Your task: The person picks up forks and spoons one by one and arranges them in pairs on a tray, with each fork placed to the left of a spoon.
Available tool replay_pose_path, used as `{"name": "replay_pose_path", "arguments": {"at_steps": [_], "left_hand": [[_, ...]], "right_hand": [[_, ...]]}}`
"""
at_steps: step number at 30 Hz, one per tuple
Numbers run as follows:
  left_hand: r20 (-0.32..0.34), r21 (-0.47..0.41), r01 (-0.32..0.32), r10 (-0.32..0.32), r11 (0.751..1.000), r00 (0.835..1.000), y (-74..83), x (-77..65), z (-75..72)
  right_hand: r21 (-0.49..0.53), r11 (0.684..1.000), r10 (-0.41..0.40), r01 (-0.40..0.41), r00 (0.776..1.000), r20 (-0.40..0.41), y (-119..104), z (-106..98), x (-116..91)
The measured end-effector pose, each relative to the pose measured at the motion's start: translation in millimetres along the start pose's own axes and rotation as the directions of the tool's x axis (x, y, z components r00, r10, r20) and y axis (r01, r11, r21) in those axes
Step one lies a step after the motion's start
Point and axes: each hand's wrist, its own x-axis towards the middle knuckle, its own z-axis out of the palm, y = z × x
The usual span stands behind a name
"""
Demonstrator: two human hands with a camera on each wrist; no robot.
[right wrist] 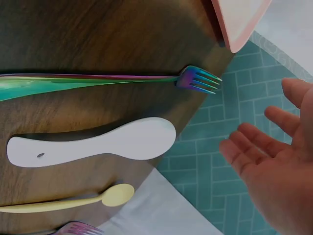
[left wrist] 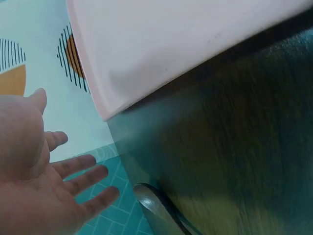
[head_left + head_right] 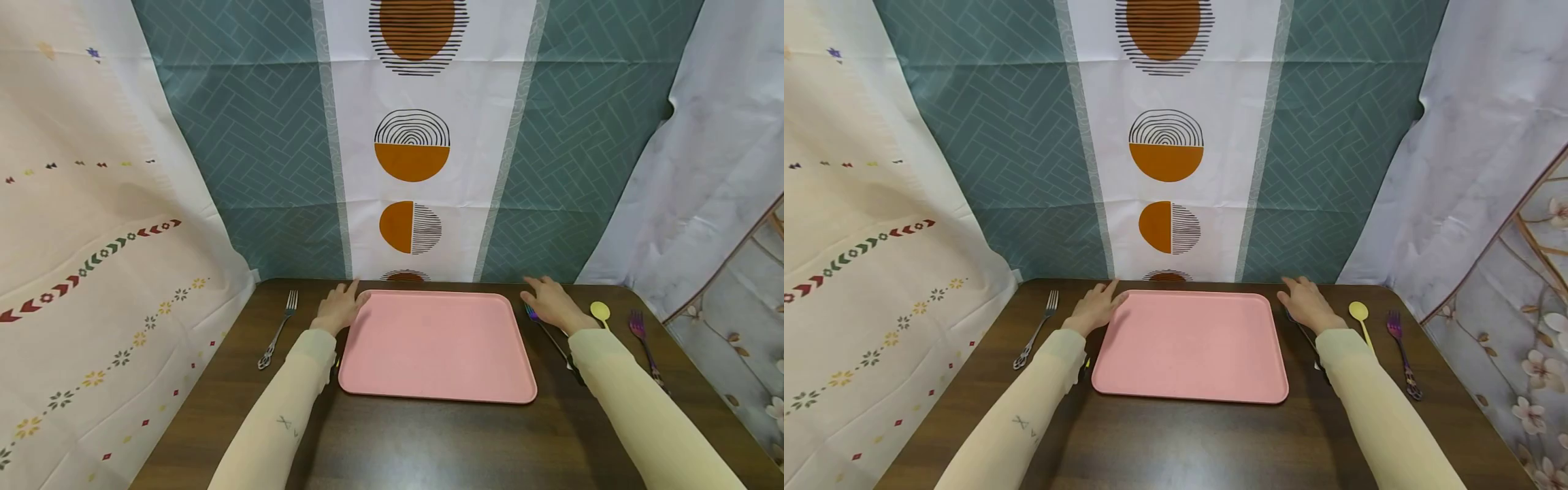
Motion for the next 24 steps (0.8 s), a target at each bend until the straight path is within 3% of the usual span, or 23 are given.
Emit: {"name": "replay_pose_path", "arguments": {"at_steps": [11, 24], "left_hand": [[0.028, -0.078, 0.040, -0.038, 0.996, 0.999, 0.3, -9.9, 0.6], [0.082, -0.099, 0.049, -0.041, 0.994, 0.996, -2.8, -11.0, 4.5]], "right_hand": [[-0.030, 0.999, 0.022, -0.022, 1.000, 0.003, 6, 4, -2], [-0.059, 0.998, 0.019, -0.018, 0.999, 0.027, 18, 8, -6]]}}
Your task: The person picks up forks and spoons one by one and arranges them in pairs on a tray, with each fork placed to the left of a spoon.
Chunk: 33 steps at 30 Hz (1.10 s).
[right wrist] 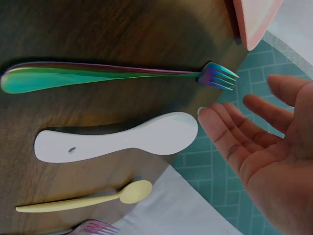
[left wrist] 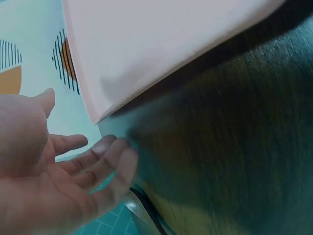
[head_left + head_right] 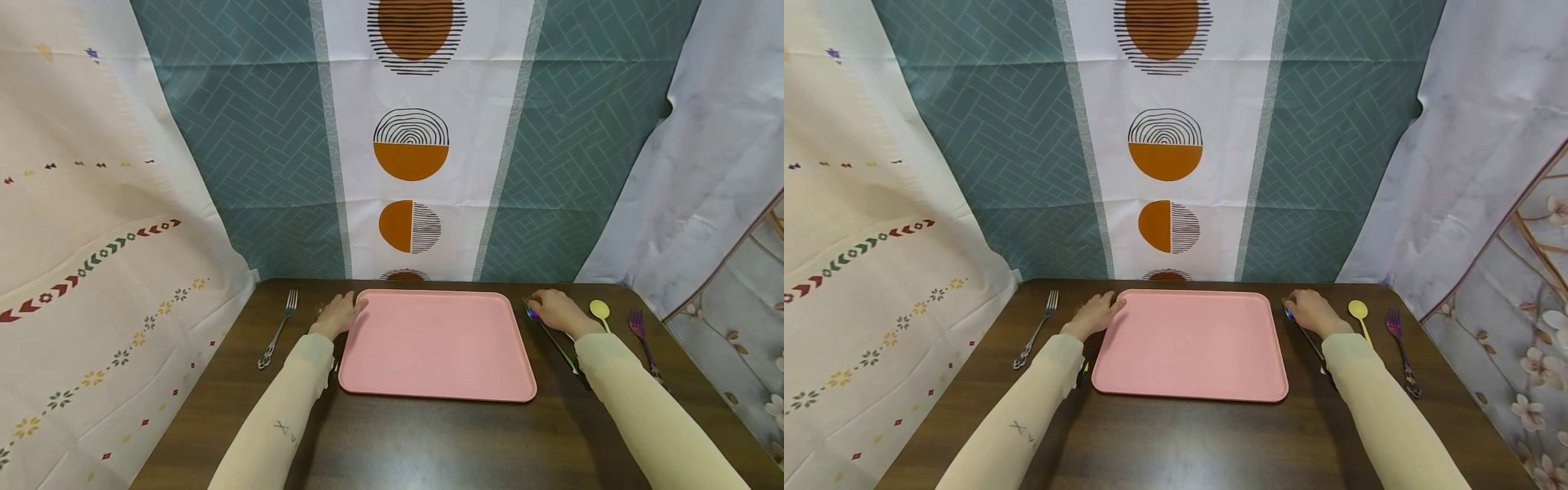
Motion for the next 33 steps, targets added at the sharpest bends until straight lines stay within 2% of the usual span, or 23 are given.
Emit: {"name": "replay_pose_path", "arguments": {"at_steps": [8, 19, 27, 33], "left_hand": [[0.039, -0.093, 0.030, -0.026, 0.995, 0.999, 1.1, -4.7, -1.4], [0.036, -0.152, -0.004, 0.010, 0.988, 0.999, -8.7, -2.1, 6.1], [0.041, -0.249, 0.008, 0.002, 0.968, 0.999, -16.9, -1.3, 10.0], [0.006, -0.220, -0.023, 0.025, 0.975, 1.000, -20.4, -1.0, 12.0]], "right_hand": [[0.000, 0.999, 0.034, -0.034, 0.997, 0.067, 2, -4, -6], [-0.017, 1.000, 0.022, -0.021, 0.998, 0.063, 9, 5, -6], [-0.006, 1.000, 0.007, -0.007, 0.998, 0.064, 16, 12, -4], [-0.005, 1.000, 0.021, -0.020, 0.998, 0.067, 14, 17, -6]]}}
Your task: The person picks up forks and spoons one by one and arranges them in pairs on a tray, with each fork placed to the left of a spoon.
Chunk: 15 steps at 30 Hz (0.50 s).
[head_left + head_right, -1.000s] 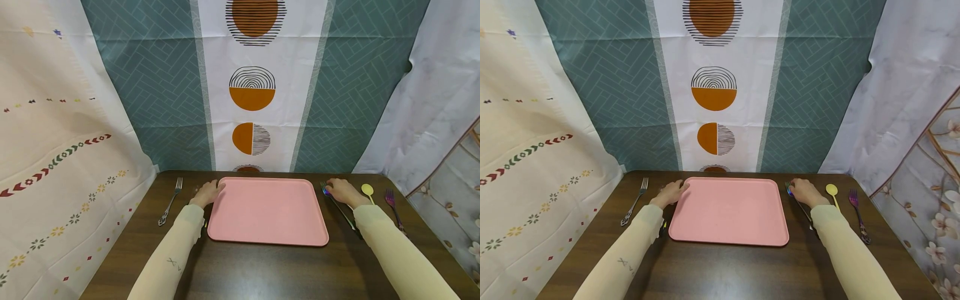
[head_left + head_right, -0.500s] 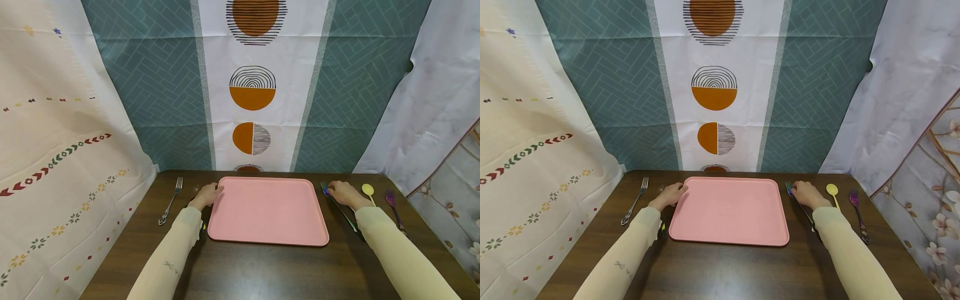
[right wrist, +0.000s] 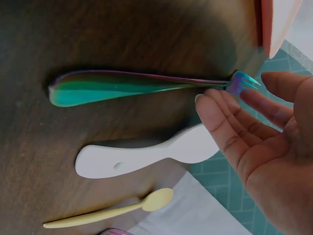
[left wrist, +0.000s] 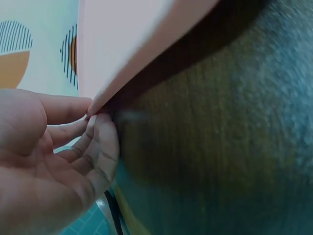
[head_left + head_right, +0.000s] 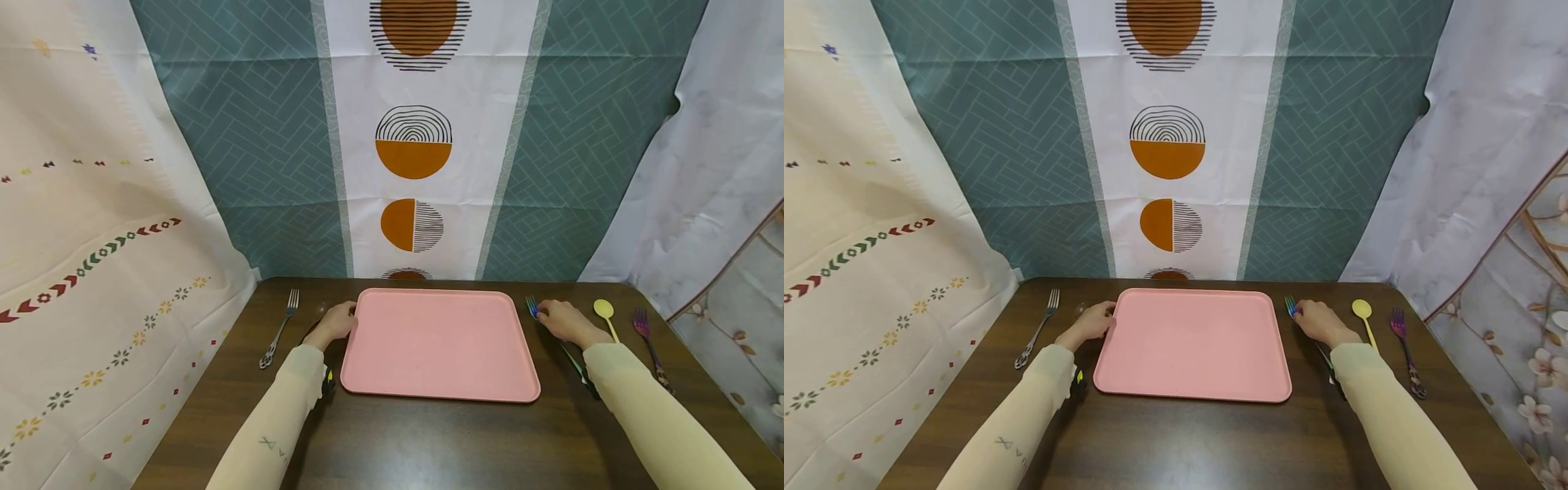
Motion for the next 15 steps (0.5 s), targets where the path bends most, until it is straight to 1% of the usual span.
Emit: {"name": "replay_pose_path", "arguments": {"at_steps": [5, 8, 11, 15], "left_hand": [[0.018, -0.029, -0.004, 0.004, 1.000, 1.000, -1.8, 0.2, 1.8], [0.011, -0.009, -0.018, 0.018, 1.000, 1.000, -2.2, -0.7, 2.0], [0.006, 0.001, -0.023, 0.023, 1.000, 1.000, -3.3, -0.5, 1.8], [0.003, -0.009, -0.023, 0.023, 1.000, 1.000, -5.7, -0.8, 2.4]], "right_hand": [[-0.007, 1.000, 0.003, -0.003, 1.000, -0.003, 0.2, 3.8, -3.8], [-0.005, 1.000, 0.001, -0.001, 1.000, -0.005, 1.7, 5.9, -4.6], [-0.013, 1.000, -0.017, 0.017, 1.000, -0.022, 3.6, 7.3, -5.0], [-0.026, 0.998, -0.052, 0.051, 0.998, -0.046, 3.9, 9.7, -6.3]]}}
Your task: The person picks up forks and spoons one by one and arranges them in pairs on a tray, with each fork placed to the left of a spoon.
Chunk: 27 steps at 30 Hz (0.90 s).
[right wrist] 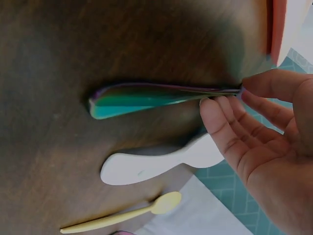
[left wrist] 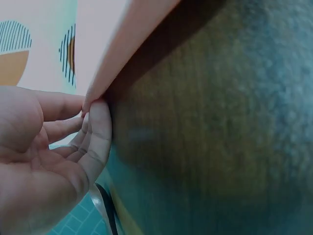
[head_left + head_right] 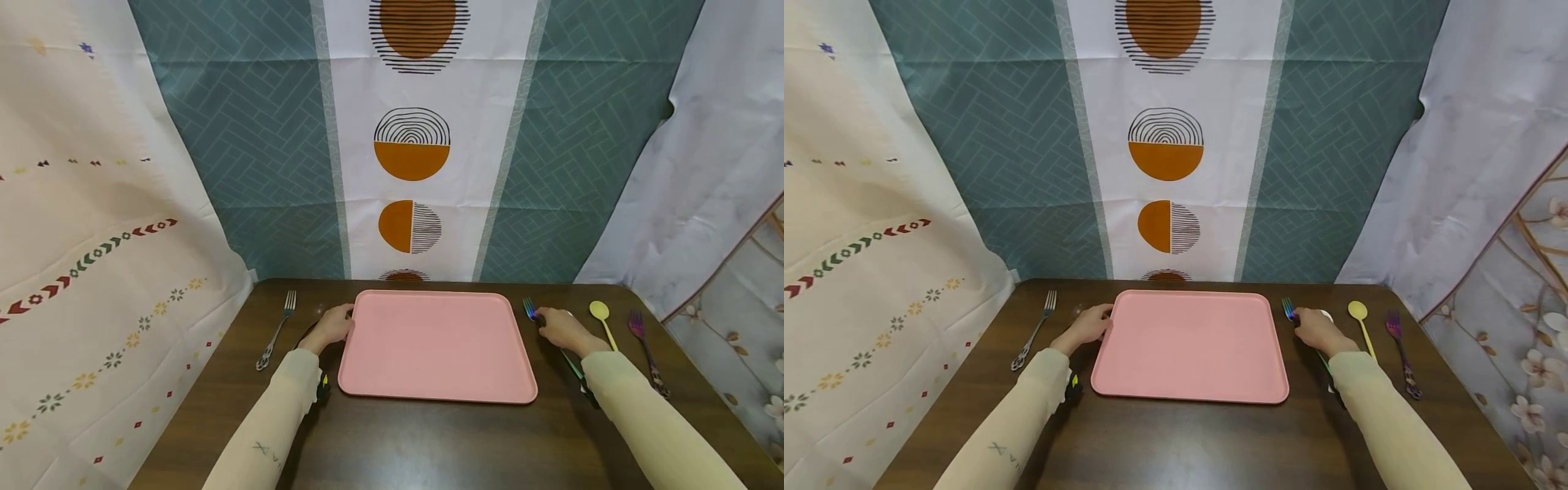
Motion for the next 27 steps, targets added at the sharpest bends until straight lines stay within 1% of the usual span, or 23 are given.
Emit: {"name": "replay_pose_path", "arguments": {"at_steps": [7, 15, 18, 21, 24, 27], "left_hand": [[-0.038, 0.029, 0.004, -0.003, 1.000, 0.999, -1.6, 0.2, 1.5], [-0.079, 0.055, -0.014, 0.019, 0.998, 0.997, -4.1, 1.3, 4.4], [-0.090, 0.064, -0.015, 0.020, 0.998, 0.996, -5.6, 1.0, 5.0], [-0.099, 0.049, -0.011, 0.016, 0.999, 0.995, -5.4, -0.9, 5.6], [-0.108, 0.038, -0.027, 0.031, 0.999, 0.994, -4.2, -2.2, 5.8], [-0.103, 0.028, -0.039, 0.042, 0.999, 0.994, -4.1, -3.9, 6.1]], "right_hand": [[-0.001, 1.000, -0.016, 0.016, 1.000, -0.005, -1.5, 3.3, 0.2], [0.001, 1.000, -0.012, 0.012, 0.999, -0.032, -2.3, 7.8, -1.5], [0.009, 1.000, 0.007, -0.007, 0.999, -0.032, -4.2, 9.8, -1.4], [0.003, 1.000, 0.031, -0.031, 0.999, -0.029, -4.8, 10.1, -1.5], [-0.014, 0.998, 0.054, -0.054, 0.998, -0.026, -4.7, 10.1, -1.7], [-0.024, 0.998, 0.064, -0.065, 0.997, -0.030, -4.8, 10.0, -2.2]]}}
